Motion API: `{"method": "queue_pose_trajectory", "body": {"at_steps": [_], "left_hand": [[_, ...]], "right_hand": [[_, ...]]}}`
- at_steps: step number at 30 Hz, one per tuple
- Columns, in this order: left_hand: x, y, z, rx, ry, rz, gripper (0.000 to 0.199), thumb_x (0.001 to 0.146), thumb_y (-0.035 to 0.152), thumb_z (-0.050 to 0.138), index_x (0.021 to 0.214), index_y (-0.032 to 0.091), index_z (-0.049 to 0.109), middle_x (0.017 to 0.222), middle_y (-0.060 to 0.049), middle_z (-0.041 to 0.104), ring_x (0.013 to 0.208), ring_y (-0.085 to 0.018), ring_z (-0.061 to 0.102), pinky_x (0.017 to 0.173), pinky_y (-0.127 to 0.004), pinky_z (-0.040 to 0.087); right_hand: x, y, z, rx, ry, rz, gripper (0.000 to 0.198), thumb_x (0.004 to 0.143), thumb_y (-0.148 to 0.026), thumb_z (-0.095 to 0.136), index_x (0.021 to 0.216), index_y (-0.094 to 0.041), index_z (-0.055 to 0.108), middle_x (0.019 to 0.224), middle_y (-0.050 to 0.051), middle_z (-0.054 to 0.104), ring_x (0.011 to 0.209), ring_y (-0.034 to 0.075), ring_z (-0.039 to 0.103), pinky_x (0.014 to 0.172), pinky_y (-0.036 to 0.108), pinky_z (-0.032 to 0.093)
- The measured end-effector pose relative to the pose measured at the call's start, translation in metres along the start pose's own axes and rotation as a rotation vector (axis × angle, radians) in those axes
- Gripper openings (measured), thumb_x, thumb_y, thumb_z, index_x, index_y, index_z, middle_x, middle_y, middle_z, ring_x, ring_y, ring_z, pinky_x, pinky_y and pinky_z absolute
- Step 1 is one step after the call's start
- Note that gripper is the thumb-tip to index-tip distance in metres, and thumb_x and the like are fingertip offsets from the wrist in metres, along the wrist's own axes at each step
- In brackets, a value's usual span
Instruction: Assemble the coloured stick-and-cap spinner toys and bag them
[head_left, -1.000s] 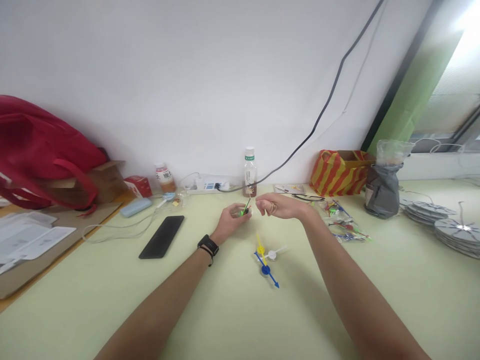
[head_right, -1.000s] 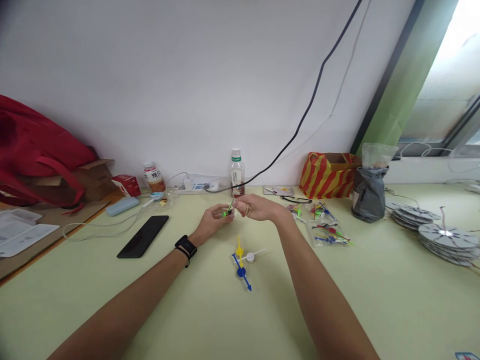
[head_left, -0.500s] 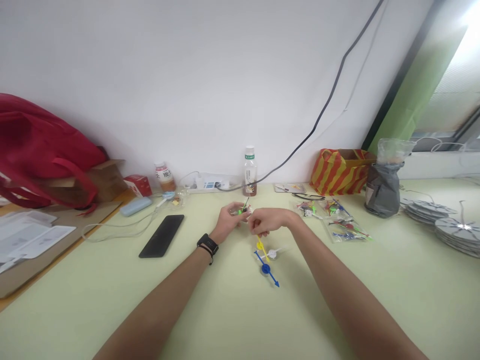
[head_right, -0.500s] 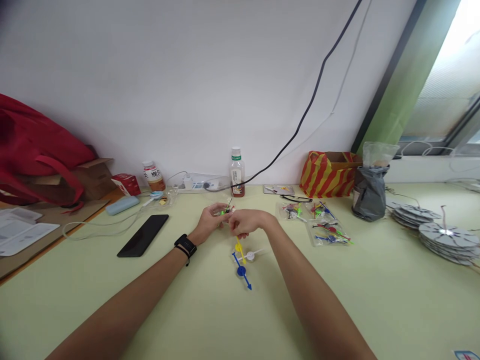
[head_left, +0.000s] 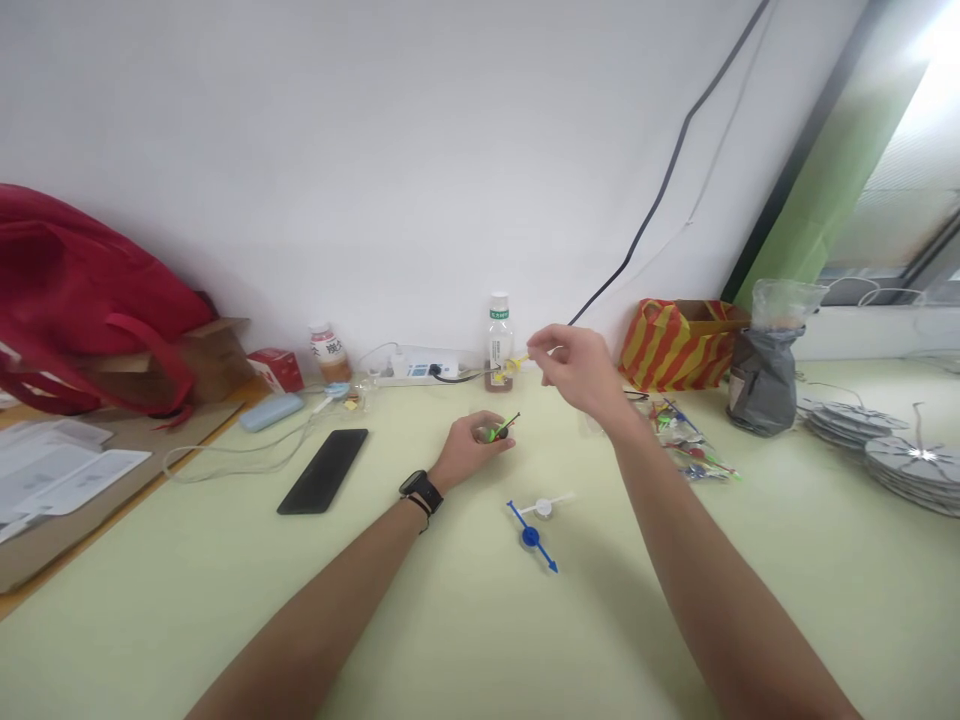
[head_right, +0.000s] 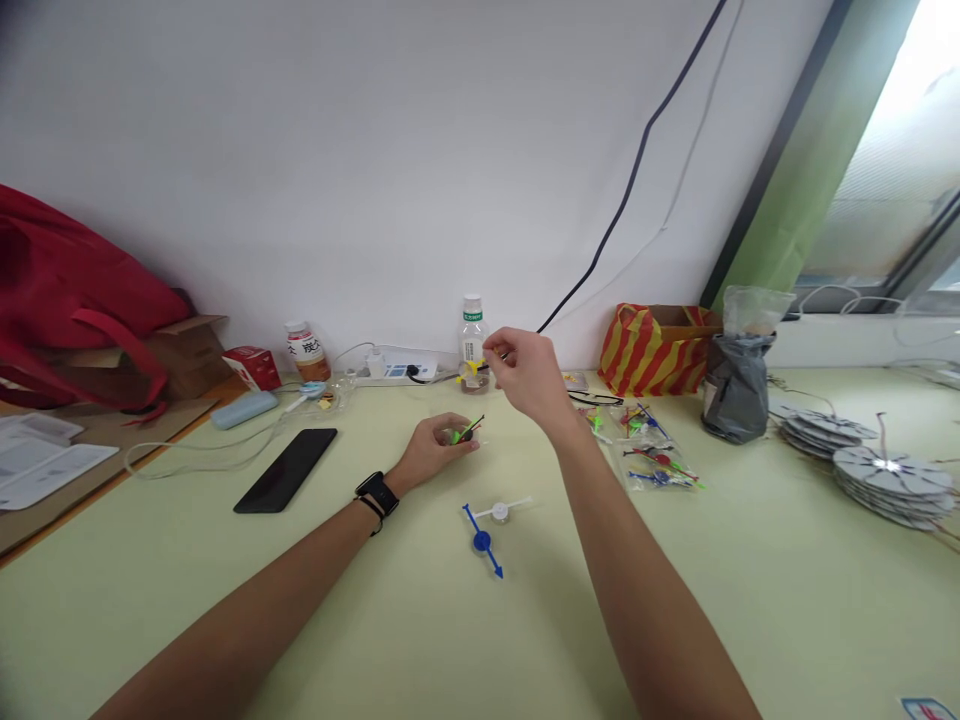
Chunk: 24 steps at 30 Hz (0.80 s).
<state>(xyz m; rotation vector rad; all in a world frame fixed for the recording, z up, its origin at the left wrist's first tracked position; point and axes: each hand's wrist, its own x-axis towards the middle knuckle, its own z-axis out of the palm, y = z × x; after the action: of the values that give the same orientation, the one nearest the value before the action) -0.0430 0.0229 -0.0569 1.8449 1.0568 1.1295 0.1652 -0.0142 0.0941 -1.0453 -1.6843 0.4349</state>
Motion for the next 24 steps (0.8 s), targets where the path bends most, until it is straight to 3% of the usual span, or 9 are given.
{"method": "queue_pose_trajectory", "body": {"at_steps": [4,7,12,15,19,22,24], "left_hand": [[0.001,0.002,0.001,0.008,-0.02,0.004,0.045,0.07,0.044,0.086,0.105,0.019,0.075,0.091,-0.005,0.077,0.068,-0.015,0.062,0.062,-0.025,0.046],[0.002,0.003,0.001,0.042,-0.008,-0.01,0.042,0.07,0.043,0.086,0.102,0.018,0.076,0.086,-0.003,0.076,0.064,-0.014,0.06,0.061,-0.026,0.045],[0.004,0.0,0.0,0.023,0.007,0.001,0.04,0.068,0.042,0.088,0.096,0.017,0.076,0.081,-0.003,0.074,0.069,-0.017,0.063,0.064,-0.027,0.047],[0.005,-0.007,0.0,-0.026,-0.005,0.014,0.043,0.068,0.042,0.088,0.101,0.018,0.075,0.09,-0.005,0.076,0.078,-0.02,0.067,0.07,-0.029,0.051],[0.006,-0.01,-0.002,-0.118,-0.04,-0.007,0.043,0.07,0.043,0.087,0.104,0.018,0.075,0.102,-0.008,0.078,0.09,-0.023,0.071,0.079,-0.031,0.054],[0.007,-0.01,-0.003,-0.18,-0.046,-0.039,0.045,0.071,0.042,0.087,0.106,0.018,0.074,0.107,-0.009,0.078,0.094,-0.023,0.072,0.083,-0.032,0.055],[0.007,-0.01,-0.004,-0.229,-0.034,-0.077,0.045,0.07,0.041,0.088,0.106,0.018,0.073,0.107,-0.009,0.078,0.093,-0.022,0.072,0.081,-0.031,0.056]], "right_hand": [[-0.005,0.005,0.025,-0.259,-0.072,-0.087,0.014,0.09,-0.017,0.059,0.089,-0.019,0.073,0.086,0.004,0.074,0.065,0.016,0.063,0.062,0.028,0.045],[-0.009,0.012,0.045,-0.331,-0.101,-0.097,0.015,0.087,-0.014,0.059,0.088,-0.02,0.073,0.085,0.004,0.075,0.071,0.018,0.064,0.066,0.03,0.045],[-0.007,0.031,0.058,-0.196,-0.144,0.026,0.011,0.084,-0.017,0.061,0.083,-0.019,0.072,0.08,0.005,0.074,0.072,0.018,0.065,0.066,0.029,0.048],[-0.002,0.035,0.047,-0.146,-0.059,-0.049,0.018,0.082,-0.015,0.056,0.088,-0.019,0.072,0.083,0.004,0.074,0.072,0.017,0.064,0.068,0.029,0.049],[0.003,0.037,0.03,0.092,0.083,-0.156,0.025,0.072,-0.008,0.046,0.084,-0.019,0.066,0.087,0.003,0.073,0.077,0.016,0.065,0.071,0.028,0.05],[0.004,0.047,0.029,0.317,0.178,-0.096,0.024,0.063,-0.009,0.041,0.077,-0.021,0.056,0.07,0.0,0.067,0.063,0.014,0.062,0.062,0.025,0.048],[0.004,0.06,0.033,0.422,0.238,-0.027,0.023,0.057,-0.011,0.038,0.073,-0.022,0.05,0.056,-0.004,0.057,0.05,0.012,0.051,0.051,0.022,0.039]]}}
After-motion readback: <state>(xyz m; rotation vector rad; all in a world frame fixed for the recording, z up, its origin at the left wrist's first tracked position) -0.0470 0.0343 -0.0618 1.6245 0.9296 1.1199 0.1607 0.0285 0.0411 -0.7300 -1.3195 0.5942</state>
